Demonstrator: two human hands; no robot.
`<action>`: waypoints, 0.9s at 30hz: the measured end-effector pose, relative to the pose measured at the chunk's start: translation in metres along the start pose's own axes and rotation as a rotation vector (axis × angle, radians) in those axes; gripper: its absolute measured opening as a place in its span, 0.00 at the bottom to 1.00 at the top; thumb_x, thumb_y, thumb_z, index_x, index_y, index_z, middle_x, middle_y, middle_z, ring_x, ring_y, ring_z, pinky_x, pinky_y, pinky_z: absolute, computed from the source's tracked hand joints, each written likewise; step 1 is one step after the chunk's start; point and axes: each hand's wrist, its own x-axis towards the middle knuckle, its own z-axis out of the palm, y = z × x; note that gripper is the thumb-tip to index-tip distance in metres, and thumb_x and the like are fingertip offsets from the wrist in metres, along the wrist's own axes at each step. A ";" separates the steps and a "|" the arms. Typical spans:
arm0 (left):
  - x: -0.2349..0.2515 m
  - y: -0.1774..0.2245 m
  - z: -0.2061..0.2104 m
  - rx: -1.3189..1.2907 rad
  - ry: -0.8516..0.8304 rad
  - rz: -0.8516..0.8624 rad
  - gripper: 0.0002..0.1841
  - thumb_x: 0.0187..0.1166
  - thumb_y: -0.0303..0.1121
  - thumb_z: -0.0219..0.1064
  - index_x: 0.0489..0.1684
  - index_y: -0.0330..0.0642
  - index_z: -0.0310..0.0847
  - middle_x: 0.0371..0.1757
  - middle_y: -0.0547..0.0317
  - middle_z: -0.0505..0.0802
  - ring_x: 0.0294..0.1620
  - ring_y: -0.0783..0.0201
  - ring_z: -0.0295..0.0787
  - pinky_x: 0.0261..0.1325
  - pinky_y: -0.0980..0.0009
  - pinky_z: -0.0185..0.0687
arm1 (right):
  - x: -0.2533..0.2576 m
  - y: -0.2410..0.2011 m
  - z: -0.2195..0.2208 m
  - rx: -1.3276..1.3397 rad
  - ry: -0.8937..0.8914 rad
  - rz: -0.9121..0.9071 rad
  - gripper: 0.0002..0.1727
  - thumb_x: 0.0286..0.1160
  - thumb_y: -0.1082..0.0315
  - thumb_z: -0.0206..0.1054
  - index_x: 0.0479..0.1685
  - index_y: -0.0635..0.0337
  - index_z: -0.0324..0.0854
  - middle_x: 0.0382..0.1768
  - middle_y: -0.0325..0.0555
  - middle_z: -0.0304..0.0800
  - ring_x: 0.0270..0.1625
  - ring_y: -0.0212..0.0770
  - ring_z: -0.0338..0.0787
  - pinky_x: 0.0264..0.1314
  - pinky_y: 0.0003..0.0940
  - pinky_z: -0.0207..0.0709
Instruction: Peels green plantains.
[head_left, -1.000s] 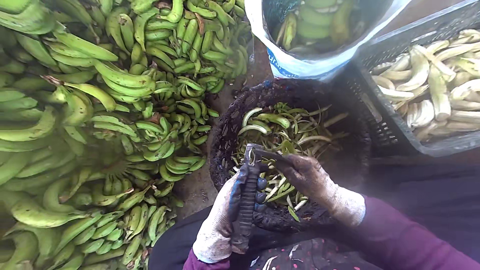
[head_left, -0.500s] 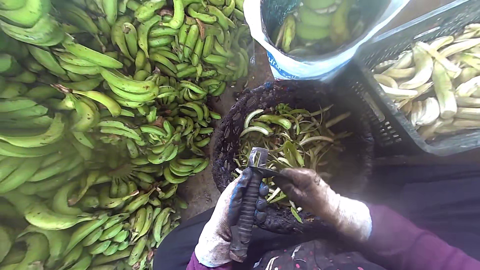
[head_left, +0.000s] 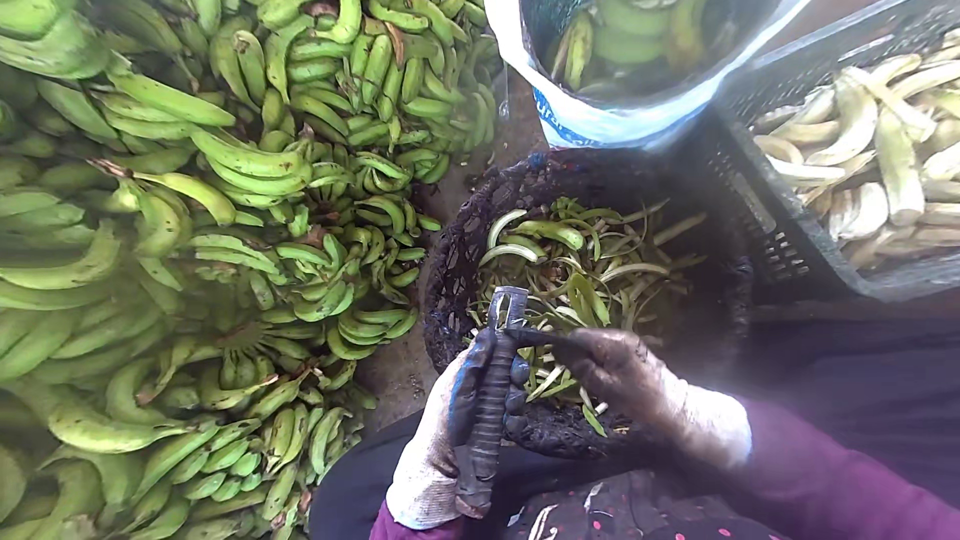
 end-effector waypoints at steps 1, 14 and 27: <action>0.000 -0.001 -0.002 0.000 -0.018 -0.009 0.23 0.93 0.44 0.39 0.60 0.39 0.79 0.30 0.56 0.87 0.20 0.69 0.83 0.20 0.74 0.83 | 0.003 0.005 -0.001 0.006 0.006 0.037 0.15 0.83 0.61 0.59 0.42 0.57 0.90 0.30 0.40 0.89 0.33 0.32 0.87 0.39 0.34 0.84; 0.000 -0.005 0.003 -0.007 -0.030 -0.006 0.23 0.93 0.45 0.40 0.54 0.41 0.80 0.28 0.58 0.87 0.20 0.69 0.84 0.20 0.74 0.84 | 0.003 -0.001 0.002 0.039 -0.010 0.037 0.15 0.83 0.61 0.60 0.42 0.59 0.90 0.30 0.42 0.90 0.33 0.33 0.87 0.41 0.34 0.83; 0.003 -0.009 0.000 -0.035 -0.016 -0.056 0.25 0.92 0.47 0.39 0.51 0.40 0.80 0.27 0.57 0.87 0.18 0.68 0.83 0.18 0.74 0.82 | 0.003 -0.001 0.006 0.022 -0.044 0.071 0.15 0.84 0.61 0.59 0.43 0.60 0.89 0.32 0.44 0.90 0.36 0.36 0.89 0.44 0.39 0.84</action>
